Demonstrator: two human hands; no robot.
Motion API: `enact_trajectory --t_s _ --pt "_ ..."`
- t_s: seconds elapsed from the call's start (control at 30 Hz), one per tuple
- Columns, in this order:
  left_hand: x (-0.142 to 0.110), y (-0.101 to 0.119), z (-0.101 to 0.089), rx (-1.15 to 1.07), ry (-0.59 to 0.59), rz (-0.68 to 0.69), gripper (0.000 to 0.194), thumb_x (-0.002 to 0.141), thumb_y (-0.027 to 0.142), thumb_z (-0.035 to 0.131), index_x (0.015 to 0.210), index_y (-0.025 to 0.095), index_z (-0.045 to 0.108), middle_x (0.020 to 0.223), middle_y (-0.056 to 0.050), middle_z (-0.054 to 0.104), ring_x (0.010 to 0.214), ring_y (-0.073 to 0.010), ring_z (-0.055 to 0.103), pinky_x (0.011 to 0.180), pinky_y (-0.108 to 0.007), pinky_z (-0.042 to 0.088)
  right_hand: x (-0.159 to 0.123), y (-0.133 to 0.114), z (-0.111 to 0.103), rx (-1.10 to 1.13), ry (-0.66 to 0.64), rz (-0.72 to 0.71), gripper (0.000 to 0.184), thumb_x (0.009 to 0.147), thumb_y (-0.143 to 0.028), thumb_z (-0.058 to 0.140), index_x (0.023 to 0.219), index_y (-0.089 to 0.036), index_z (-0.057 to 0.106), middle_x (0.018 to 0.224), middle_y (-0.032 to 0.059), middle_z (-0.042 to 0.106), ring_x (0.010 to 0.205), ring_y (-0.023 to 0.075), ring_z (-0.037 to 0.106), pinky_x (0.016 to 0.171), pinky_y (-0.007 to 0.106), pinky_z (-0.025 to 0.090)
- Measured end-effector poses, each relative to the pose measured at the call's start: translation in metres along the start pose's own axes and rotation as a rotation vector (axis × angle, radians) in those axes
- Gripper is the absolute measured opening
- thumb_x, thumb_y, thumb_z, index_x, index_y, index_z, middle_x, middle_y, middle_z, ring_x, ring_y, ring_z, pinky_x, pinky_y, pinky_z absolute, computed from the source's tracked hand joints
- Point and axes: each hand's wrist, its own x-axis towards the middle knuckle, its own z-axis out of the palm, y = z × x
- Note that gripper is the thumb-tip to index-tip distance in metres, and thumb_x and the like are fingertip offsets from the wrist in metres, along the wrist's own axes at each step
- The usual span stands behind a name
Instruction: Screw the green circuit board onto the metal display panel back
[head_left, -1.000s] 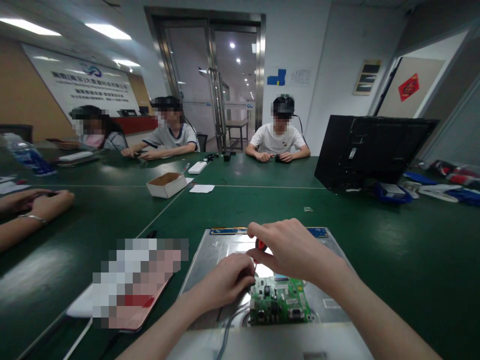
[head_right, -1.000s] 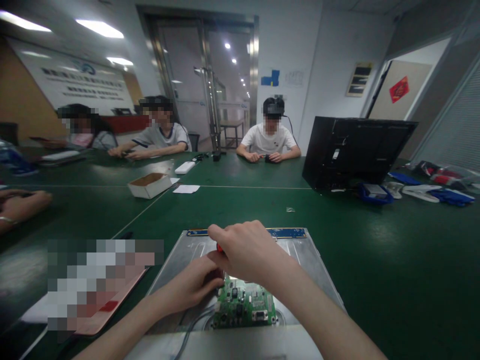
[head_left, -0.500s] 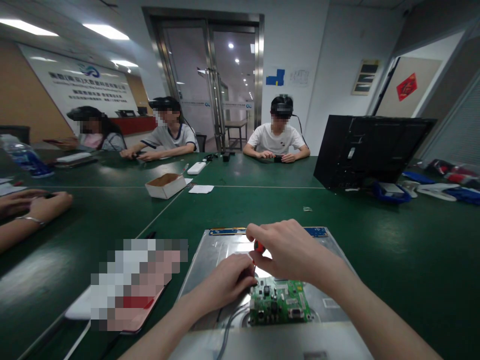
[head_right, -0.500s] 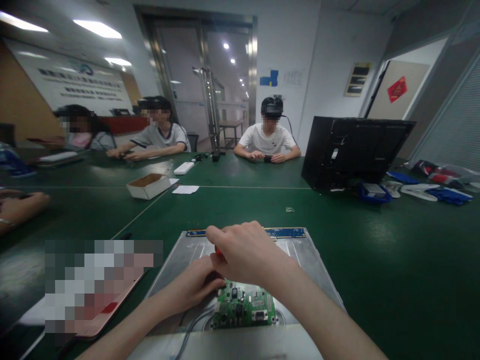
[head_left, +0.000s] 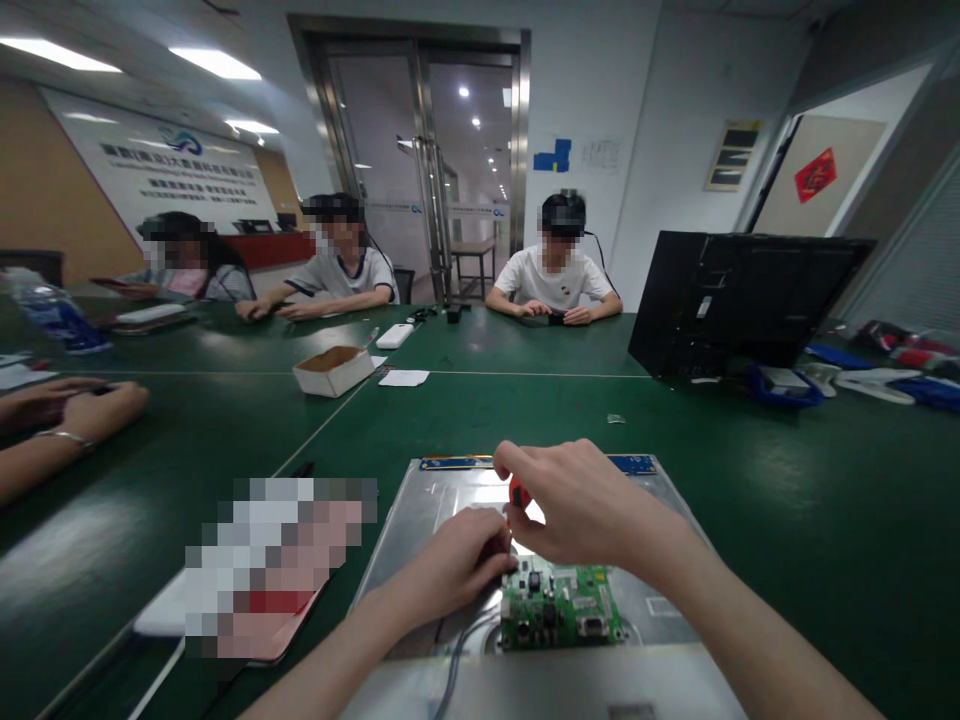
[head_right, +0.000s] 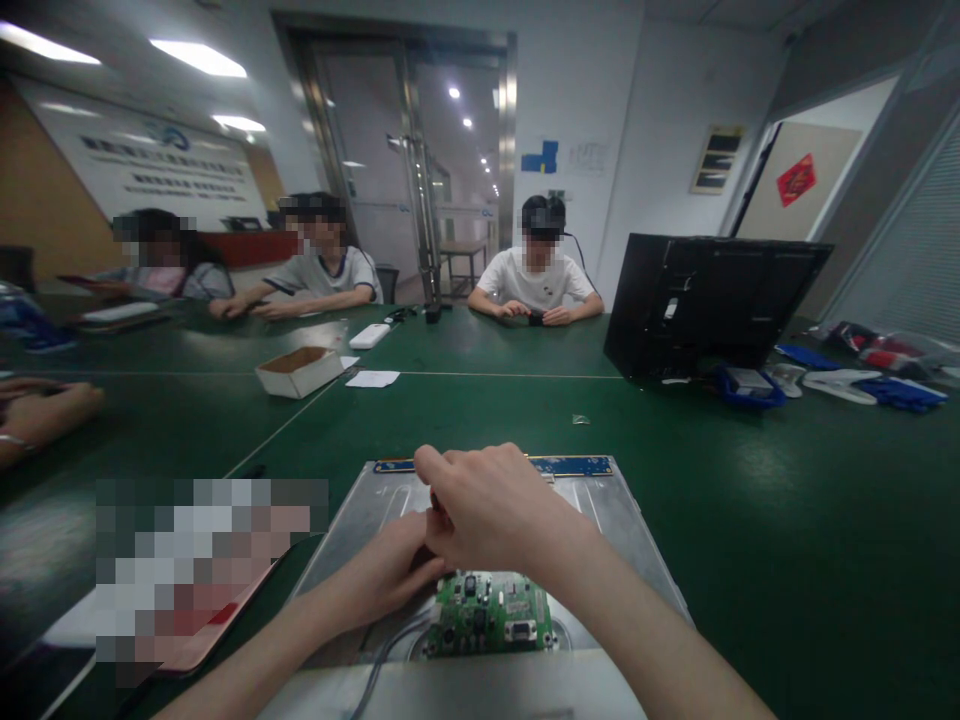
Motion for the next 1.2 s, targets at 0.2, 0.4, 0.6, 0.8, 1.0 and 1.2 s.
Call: enact_trajectory --t_s 0.2,0.4,0.6,0.8,1.0,1.2 --pt "-0.0026 0.002 -0.0043 -0.029 -0.016 0.032 0.006 0.085 0.022 0.051 0.083 0.018 0.055 0.08 -0.004 0.06 0.072 -0.0188 0.052 0.067 -0.029 0.042 -0.0002 0.0012 -0.0029 0.011 -0.019 -0.01 0.012 0.088 -0.031 0.052 0.093 -0.021 0.051 0.081 0.0002 0.071 0.061 0.0127 0.057 0.05 0.027 0.018" --pt "-0.004 -0.0004 -0.0043 -0.025 0.0 0.033 0.009 0.081 0.018 0.051 0.089 0.018 0.054 0.082 -0.004 0.059 0.075 -0.0196 0.052 0.069 -0.03 0.043 -0.0009 0.0011 -0.0019 -0.009 -0.002 0.006 0.014 0.083 -0.024 0.052 0.095 -0.019 0.051 0.081 0.0016 0.07 0.059 0.0123 0.055 0.049 0.028 0.017" --pt "-0.004 0.0003 -0.0048 -0.028 -0.015 0.041 0.008 0.08 0.015 0.05 0.085 0.018 0.054 0.079 -0.003 0.058 0.071 -0.0183 0.05 0.066 -0.029 0.041 -0.0007 0.0026 -0.0022 0.006 -0.003 -0.007 0.014 0.089 -0.034 0.052 0.091 -0.021 0.053 0.08 0.0003 0.07 0.06 0.012 0.055 0.05 0.028 0.017" --pt "-0.0044 0.0008 -0.0049 -0.033 -0.01 0.022 0.011 0.08 0.017 0.051 0.089 0.018 0.054 0.082 -0.003 0.059 0.074 -0.019 0.051 0.068 -0.029 0.042 0.0001 0.0019 -0.0015 -0.026 -0.007 0.027 0.012 0.083 -0.024 0.053 0.094 -0.02 0.053 0.081 0.0014 0.07 0.059 0.0119 0.055 0.049 0.028 0.017" --pt "-0.0028 0.0031 -0.0053 -0.02 -0.007 0.035 0.011 0.078 0.013 0.048 0.085 0.018 0.054 0.08 -0.003 0.059 0.071 -0.0183 0.051 0.065 -0.029 0.041 -0.0008 0.0022 -0.0009 -0.001 0.011 0.003 0.013 0.085 -0.031 0.055 0.093 -0.02 0.052 0.081 -0.0003 0.07 0.061 0.0127 0.058 0.049 0.027 0.018" --pt "-0.0029 0.0033 -0.0061 -0.029 -0.007 0.027 0.016 0.076 0.012 0.049 0.089 0.018 0.055 0.082 -0.003 0.059 0.072 -0.0183 0.051 0.066 -0.029 0.041 -0.0001 0.0037 -0.0006 0.002 -0.002 0.022 0.013 0.086 -0.027 0.054 0.097 -0.02 0.052 0.081 0.0009 0.07 0.062 0.0136 0.059 0.049 0.027 0.019"
